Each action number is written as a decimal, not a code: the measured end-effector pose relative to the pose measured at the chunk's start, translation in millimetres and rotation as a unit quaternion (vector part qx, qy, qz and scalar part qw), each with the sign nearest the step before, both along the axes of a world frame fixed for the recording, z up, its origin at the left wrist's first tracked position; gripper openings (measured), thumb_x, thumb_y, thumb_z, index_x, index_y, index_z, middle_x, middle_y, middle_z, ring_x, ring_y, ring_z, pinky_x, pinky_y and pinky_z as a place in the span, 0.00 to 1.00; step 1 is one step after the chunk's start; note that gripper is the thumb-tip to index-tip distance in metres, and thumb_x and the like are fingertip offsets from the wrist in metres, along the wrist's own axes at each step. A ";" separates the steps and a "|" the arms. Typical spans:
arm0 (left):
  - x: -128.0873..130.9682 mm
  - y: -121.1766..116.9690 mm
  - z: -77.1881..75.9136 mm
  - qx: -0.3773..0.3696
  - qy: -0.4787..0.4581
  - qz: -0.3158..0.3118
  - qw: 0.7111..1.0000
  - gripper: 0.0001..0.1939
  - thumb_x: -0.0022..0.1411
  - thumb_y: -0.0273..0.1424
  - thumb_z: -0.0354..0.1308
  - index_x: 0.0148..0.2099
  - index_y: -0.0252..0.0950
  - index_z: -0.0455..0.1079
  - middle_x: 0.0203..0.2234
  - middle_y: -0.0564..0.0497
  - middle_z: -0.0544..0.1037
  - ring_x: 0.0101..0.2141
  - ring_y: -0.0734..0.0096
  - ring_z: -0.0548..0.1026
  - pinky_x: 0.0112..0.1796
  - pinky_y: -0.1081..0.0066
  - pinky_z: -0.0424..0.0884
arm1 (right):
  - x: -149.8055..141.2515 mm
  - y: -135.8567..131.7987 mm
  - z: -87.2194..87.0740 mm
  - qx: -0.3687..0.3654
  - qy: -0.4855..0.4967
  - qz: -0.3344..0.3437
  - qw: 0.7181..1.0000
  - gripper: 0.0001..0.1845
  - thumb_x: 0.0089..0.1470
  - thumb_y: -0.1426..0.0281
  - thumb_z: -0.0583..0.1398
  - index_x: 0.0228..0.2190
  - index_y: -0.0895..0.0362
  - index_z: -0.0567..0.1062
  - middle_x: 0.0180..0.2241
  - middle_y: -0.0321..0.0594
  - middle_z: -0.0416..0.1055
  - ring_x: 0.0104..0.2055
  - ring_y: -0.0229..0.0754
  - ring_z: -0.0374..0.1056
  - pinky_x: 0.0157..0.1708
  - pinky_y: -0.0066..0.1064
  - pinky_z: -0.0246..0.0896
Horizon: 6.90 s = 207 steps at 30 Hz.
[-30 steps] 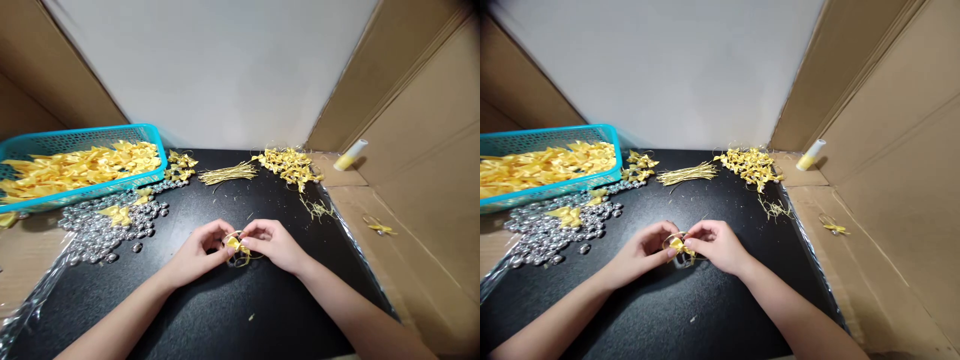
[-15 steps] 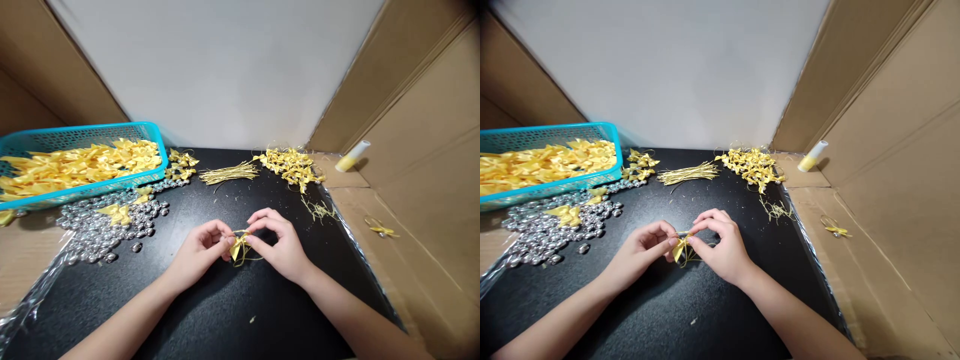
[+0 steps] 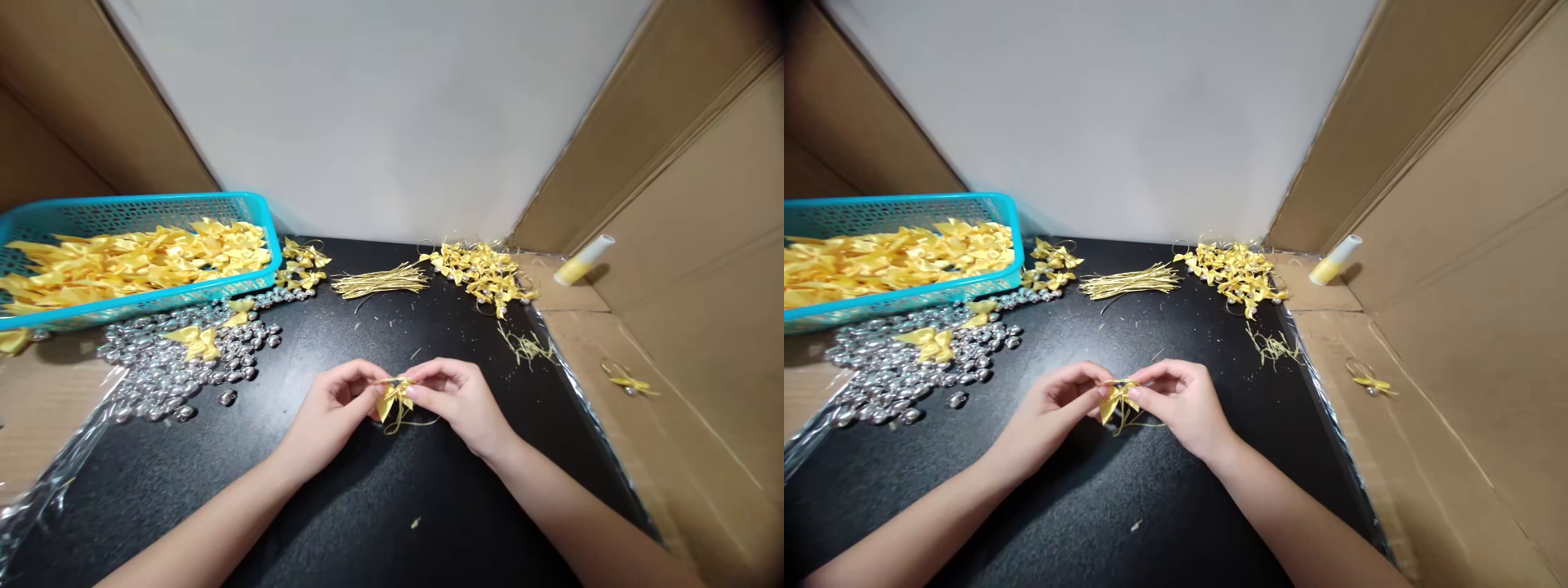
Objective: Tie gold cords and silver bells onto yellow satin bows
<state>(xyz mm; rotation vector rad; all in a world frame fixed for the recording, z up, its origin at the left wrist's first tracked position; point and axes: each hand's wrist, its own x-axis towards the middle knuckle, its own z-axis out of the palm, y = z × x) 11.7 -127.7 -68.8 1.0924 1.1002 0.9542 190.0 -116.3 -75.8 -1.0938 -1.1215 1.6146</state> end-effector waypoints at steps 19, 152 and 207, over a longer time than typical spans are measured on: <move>-0.7 -0.2 -3.4 -0.035 0.007 -0.006 0.999 0.11 0.52 0.35 0.66 0.32 0.33 0.70 0.20 0.55 0.73 0.23 0.75 0.71 0.27 0.74 0.68 | 3.1 -3.6 4.3 0.266 -0.175 -0.050 0.947 0.04 0.46 0.76 0.65 0.24 0.55 0.75 0.35 0.41 0.75 0.40 0.43 0.72 0.42 0.36 0.68; -4.6 -0.9 -16.5 -0.105 -0.094 0.040 0.989 0.11 0.47 0.33 0.72 0.28 0.34 0.74 0.20 0.56 0.75 0.23 0.80 0.70 0.28 0.79 0.66 | -0.3 -7.1 -2.2 0.351 -0.227 -0.083 0.904 0.06 0.50 0.77 0.63 0.25 0.56 0.75 0.28 0.38 0.72 0.32 0.40 0.69 0.34 0.34 0.65; -4.8 33.4 0.6 0.422 0.491 -0.197 0.736 0.14 0.64 0.33 0.55 0.50 0.36 0.70 0.45 0.43 0.76 0.44 0.58 0.70 0.44 0.61 0.67 | 72.7 149.3 103.8 0.103 0.014 -0.172 0.980 0.15 0.61 0.76 0.52 0.23 0.58 0.68 0.19 0.28 0.62 0.19 0.29 0.57 0.24 0.24 0.59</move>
